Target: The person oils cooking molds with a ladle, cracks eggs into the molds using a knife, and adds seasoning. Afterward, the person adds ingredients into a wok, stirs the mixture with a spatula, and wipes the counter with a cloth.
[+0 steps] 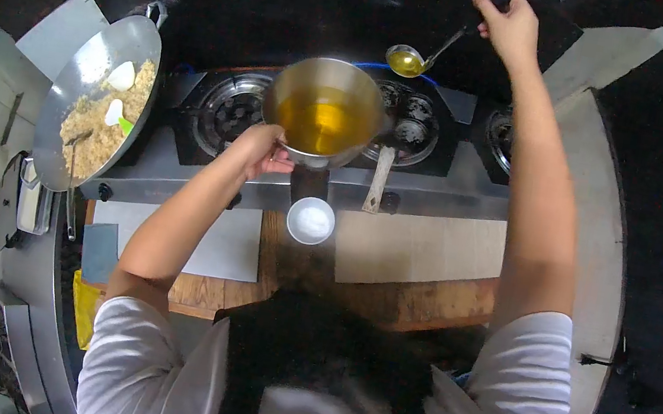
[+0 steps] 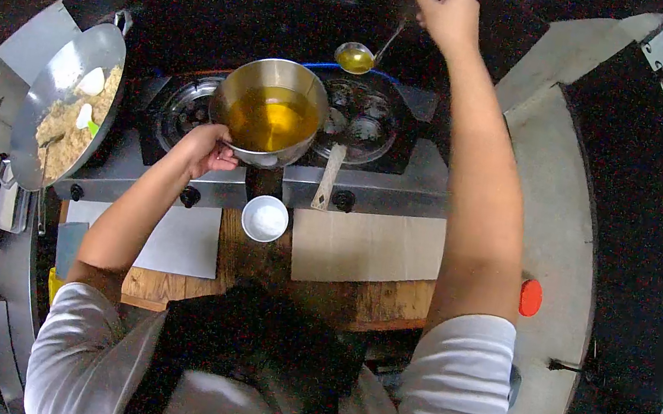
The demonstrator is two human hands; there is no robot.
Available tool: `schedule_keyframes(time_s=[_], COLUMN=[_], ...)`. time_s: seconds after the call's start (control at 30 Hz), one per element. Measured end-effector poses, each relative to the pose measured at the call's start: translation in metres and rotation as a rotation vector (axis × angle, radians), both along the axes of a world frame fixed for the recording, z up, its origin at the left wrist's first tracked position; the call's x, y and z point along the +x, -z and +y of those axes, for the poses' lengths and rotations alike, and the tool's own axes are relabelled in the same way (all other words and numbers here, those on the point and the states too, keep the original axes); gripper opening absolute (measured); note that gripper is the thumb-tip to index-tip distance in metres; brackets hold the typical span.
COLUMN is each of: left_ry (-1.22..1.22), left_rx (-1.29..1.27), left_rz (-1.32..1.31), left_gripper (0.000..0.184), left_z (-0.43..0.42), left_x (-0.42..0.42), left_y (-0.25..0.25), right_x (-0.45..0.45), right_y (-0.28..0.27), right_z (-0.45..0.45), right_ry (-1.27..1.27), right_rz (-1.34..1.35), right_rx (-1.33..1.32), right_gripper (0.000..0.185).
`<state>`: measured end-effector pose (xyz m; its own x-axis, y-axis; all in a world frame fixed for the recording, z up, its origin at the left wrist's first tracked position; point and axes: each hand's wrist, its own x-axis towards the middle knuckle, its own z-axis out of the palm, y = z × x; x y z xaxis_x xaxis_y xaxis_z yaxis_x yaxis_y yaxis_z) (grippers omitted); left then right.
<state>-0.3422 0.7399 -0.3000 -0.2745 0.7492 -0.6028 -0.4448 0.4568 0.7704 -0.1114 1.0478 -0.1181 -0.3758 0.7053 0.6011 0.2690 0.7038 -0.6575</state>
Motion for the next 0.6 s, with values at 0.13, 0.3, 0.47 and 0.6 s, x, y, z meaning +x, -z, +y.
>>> schedule_keyframes(time_s=[0.13,0.3,0.47,0.6], left_ry=[-0.027,-0.08,-0.087,-0.107], left_rx=[0.005,0.001,-0.012,0.003], left_rz=[0.026,0.066,-0.011,-0.003], left_gripper=[0.013,0.015,0.016,0.015], left_z=[-0.022,-0.037,-0.042,-0.045], left_x=[0.005,0.014,0.006,0.013], left_y=[-0.006,-0.006,0.018,0.02], right_x=[-0.003,-0.007,-0.005,-0.002], right_y=[0.029,0.069,0.083,0.086], right_z=[-0.022,-0.024,-0.038,-0.043], right_ry=[0.064,0.075,0.082,0.075], right_rz=[-0.013,0.003,-0.026,-0.047], right_rx=[0.016,0.075,0.126,0.139], right_gripper=[0.027,0.028,0.028,0.028])
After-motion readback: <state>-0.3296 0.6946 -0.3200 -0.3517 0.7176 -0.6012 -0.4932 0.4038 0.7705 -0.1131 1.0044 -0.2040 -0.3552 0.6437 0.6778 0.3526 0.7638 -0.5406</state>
